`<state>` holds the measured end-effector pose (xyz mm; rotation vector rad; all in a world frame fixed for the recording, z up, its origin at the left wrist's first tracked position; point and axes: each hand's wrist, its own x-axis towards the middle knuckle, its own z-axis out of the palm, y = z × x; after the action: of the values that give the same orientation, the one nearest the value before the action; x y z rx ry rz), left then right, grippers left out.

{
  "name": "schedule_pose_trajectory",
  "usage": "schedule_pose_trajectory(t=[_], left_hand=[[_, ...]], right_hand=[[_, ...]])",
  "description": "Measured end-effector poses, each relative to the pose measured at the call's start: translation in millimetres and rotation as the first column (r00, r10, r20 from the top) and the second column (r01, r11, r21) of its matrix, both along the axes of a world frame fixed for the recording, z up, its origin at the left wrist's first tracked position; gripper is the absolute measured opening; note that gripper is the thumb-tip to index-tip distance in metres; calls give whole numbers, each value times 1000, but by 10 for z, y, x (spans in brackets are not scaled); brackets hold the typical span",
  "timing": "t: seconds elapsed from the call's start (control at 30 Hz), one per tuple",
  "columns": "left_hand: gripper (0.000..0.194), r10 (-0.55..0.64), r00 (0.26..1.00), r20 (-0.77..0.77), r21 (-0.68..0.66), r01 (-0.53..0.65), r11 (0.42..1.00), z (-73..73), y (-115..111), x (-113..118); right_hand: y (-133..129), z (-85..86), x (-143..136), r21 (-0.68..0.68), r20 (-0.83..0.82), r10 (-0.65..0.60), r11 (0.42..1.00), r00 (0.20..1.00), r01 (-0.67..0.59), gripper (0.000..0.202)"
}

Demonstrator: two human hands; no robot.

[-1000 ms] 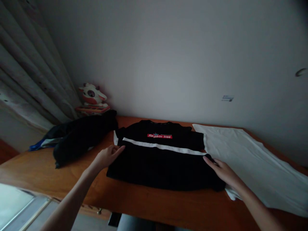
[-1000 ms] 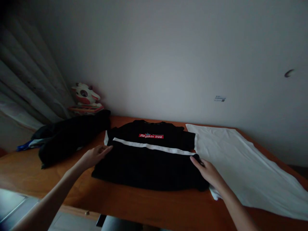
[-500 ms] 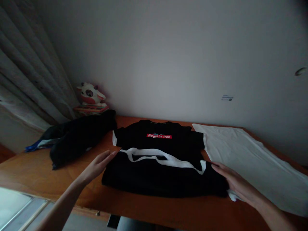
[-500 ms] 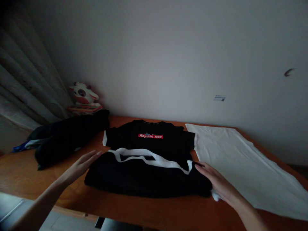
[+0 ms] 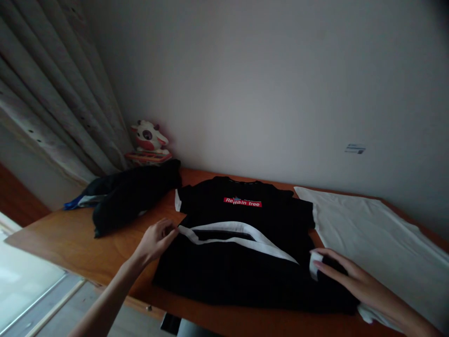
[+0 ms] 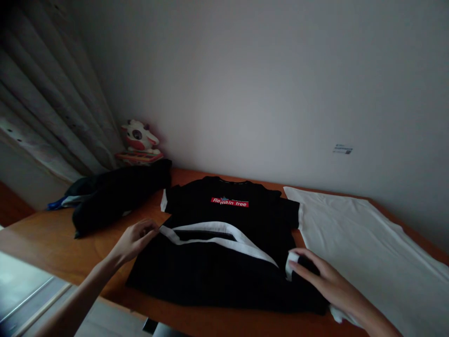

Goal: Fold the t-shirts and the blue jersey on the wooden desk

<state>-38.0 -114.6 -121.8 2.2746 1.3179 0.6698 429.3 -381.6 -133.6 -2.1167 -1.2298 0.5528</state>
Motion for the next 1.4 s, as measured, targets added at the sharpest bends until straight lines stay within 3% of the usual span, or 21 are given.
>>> schedule_pose_trajectory(t=[0.13, 0.23, 0.33, 0.43, 0.53, 0.6, 0.67, 0.77, 0.83, 0.9, 1.03, 1.1, 1.2, 1.3, 1.4], left_hand=[[50, 69, 997, 40, 33, -71, 997, -140, -16, 88], [41, 17, 1000, 15, 40, -18, 999, -165, 4, 91], [46, 72, 976, 207, 19, -77, 997, -100, 9, 23], [56, 189, 869, 457, -71, -177, 982, 25, -20, -63], [58, 241, 818, 523, -172, -176, 969, 150, -30, -110], [54, 168, 874, 456, -211, -78, 974, 191, 2, -81], [47, 13, 955, 297, -203, 50, 978, 175, 65, 13], [30, -111, 993, 31, -13, 111, 994, 59, 220, 254], [22, -40, 999, -16, 185, 42, 982, -39, 378, 423], [26, 108, 994, 23, 295, -110, 949, -120, 581, 547], [51, 497, 868, -18, 213, -482, 850, -209, 1016, 611], [61, 587, 804, -96, 131, -574, 808, -246, 1175, 584], [61, 605, 782, -150, 109, -595, 796, -320, 1291, 538], [46, 553, 814, -178, 163, -530, 833, -393, 1311, 519], [32, 457, 888, -49, 126, -448, 885, -436, 1330, 523]], right_hand=[[186, -49, -104, -37, -31, 72, 997, 997, -73, 76], [224, 0, -156, -76, -76, 146, 985, 986, -152, 59], [139, 83, -100, -48, -160, 124, 990, 979, -133, 55], [-7, 119, 30, -34, -262, -15, 999, 965, 7, 65], [-99, 127, 102, -69, -319, -46, 997, 947, 25, 68], [-74, 152, 66, -96, -291, 10, 995, 957, -40, 65], [36, 196, -36, -101, -222, 106, 986, 969, -130, 60], [323, 257, -248, -94, -90, 273, 955, 958, -281, 50], [548, 269, -392, -78, 35, 334, 940, 942, -331, 42], [762, 263, -529, -27, 156, 351, 936, 923, -352, 35], [1108, 229, -804, 53, 221, 427, 892, 877, -448, 26], [1247, 202, -932, 66, 211, 466, 870, 859, -488, 25], [1445, 145, -1084, 85, 211, 498, 848, 841, -524, 22], [1651, 88, -1200, 118, 229, 510, 831, 830, -543, 20], [1842, 43, -1340, 135, 235, 522, 818, 820, -559, 18]])
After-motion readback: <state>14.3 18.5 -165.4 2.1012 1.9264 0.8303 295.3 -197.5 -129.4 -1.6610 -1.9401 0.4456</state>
